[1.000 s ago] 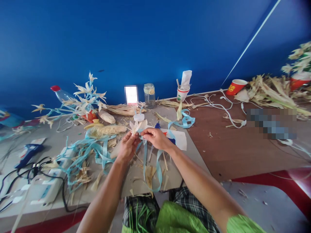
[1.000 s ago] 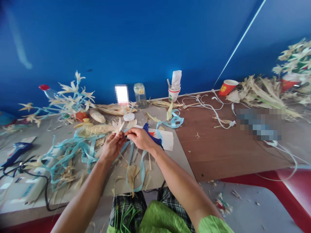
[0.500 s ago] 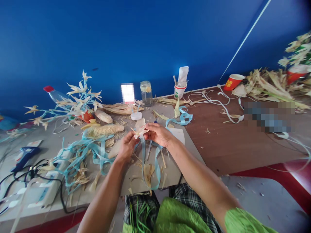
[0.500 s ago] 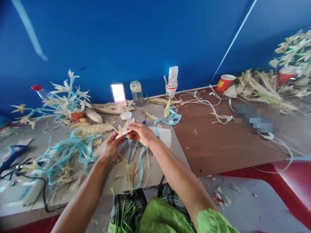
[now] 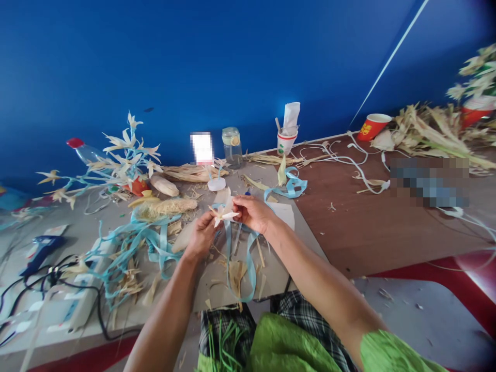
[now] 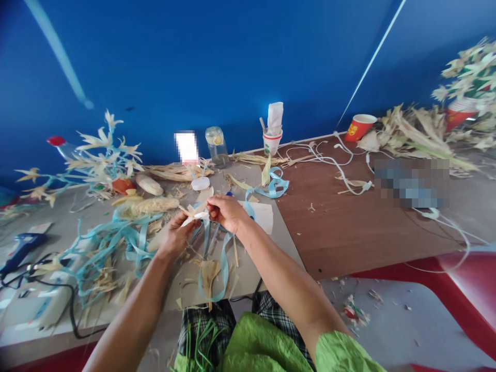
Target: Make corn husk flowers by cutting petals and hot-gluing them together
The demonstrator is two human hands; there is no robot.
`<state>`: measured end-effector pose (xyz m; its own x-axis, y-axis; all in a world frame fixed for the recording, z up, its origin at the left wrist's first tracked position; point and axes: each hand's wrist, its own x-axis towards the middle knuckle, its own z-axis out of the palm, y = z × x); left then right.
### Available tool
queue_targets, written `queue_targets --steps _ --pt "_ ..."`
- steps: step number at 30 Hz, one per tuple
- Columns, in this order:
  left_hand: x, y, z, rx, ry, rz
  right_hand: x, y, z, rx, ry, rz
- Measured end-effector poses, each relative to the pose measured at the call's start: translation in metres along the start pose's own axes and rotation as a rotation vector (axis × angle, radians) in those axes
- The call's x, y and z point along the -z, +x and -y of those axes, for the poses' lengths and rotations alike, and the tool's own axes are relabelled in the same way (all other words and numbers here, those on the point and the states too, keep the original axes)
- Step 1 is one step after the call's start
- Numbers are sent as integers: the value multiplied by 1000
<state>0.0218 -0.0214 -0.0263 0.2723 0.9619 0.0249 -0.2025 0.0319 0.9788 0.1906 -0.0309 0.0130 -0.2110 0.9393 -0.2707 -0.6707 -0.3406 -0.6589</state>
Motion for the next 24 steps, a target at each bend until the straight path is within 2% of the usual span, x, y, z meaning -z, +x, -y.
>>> queue_targets --steps 5,14,24 --pt "-1 0 -2 14 -10 -26 0 -1 1 -50 61 30" --pt "-3 0 -5 56 -103 -22 -5 -8 -1 -3 -73 114" --pt "-2 -1 -5 58 -64 -9 -6 -7 -8 -25 -94 146"
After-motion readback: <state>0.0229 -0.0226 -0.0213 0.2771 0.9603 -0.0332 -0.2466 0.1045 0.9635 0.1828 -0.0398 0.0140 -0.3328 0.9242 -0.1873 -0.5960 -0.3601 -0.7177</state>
